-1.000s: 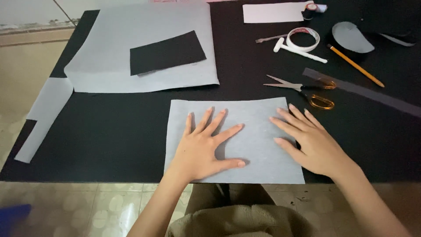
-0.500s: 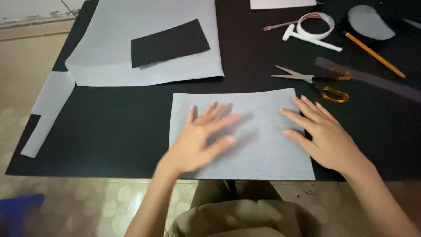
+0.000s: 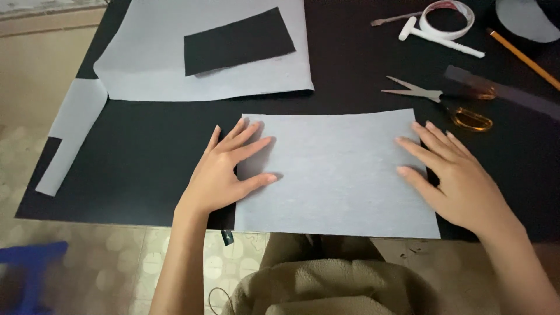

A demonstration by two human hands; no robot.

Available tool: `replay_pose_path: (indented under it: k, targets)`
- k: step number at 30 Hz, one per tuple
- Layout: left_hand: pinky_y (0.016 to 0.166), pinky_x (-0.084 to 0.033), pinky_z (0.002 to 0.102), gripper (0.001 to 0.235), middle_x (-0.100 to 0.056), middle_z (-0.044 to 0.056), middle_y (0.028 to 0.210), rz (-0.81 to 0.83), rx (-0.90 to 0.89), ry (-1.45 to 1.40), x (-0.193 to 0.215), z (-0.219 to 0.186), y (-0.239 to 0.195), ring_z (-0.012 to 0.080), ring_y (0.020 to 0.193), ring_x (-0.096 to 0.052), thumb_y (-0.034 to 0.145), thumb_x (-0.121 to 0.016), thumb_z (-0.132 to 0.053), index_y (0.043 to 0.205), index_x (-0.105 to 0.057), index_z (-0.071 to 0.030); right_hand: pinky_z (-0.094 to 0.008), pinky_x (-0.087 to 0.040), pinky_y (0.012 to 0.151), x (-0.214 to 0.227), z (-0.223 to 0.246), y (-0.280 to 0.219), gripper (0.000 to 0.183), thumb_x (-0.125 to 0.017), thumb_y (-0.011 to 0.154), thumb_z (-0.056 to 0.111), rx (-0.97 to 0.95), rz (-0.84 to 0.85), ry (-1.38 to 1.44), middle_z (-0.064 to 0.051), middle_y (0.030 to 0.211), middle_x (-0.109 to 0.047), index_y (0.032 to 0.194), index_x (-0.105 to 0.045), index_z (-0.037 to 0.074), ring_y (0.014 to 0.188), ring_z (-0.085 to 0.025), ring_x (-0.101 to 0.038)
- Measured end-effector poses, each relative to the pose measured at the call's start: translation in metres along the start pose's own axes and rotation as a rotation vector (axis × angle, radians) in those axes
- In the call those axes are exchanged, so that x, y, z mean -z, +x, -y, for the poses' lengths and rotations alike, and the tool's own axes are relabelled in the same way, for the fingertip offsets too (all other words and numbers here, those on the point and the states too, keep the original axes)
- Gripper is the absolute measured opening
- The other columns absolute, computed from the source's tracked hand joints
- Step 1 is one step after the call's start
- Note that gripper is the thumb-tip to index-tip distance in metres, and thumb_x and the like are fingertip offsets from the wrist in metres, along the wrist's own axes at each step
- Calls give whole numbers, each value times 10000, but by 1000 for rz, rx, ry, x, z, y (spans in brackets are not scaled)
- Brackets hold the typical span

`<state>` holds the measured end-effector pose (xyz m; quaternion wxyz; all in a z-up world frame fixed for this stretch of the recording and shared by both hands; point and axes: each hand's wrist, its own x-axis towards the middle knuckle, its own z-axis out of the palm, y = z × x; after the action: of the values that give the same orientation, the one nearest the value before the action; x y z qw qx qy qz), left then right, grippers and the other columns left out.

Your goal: Cutting a piece of grey material with scissors and then using a ruler and pencil to mark lines on it for layout.

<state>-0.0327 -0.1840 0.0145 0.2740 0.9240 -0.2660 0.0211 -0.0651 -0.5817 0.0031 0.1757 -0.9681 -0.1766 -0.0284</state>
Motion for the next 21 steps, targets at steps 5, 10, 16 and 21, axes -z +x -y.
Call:
replay_pose_path:
  k: [5, 10, 16, 21]
  targets:
    - [1204, -114, 672, 842, -392, 131, 1631, 20, -57, 96, -3, 6, -3, 350, 1547, -258, 811, -737, -620, 1495, -538, -170, -489, -179, 1241, -2, -3, -3, 702, -603, 882, 475, 53, -6, -51, -159, 1649, -347, 1514, -488, 191, 1550, -325, -253]
    - [1190, -88, 708, 1223, -297, 117, 1683, 39, -107, 215, -4, 8, -5, 354, 1568, -198, 611, -823, -796, 1587, -393, -197, -476, -170, 1232, -1, -3, -2, 780, -627, 849, 530, 35, 19, -47, -117, 1672, -305, 1534, -456, 198, 1563, -294, -208]
    - [1208, -77, 643, 1320, -246, 103, 1701, 94, -141, 291, -3, 11, -5, 336, 1574, -144, 603, -760, -884, 1626, -300, -189, -558, -370, 1146, -5, 0, -10, 924, -780, 711, 544, -121, -129, -44, -214, 1598, -437, 1449, -552, 38, 1495, -351, -383]
    - [1202, -109, 649, 1313, -251, 89, 1705, 76, -146, 322, -5, 11, -5, 333, 1574, -175, 609, -760, -884, 1629, -297, -199, -472, -470, 1161, 6, 31, -6, 313, -609, 1010, 71, 37, -504, -65, -271, 1420, -640, 1281, -689, -62, 1387, -387, -575]
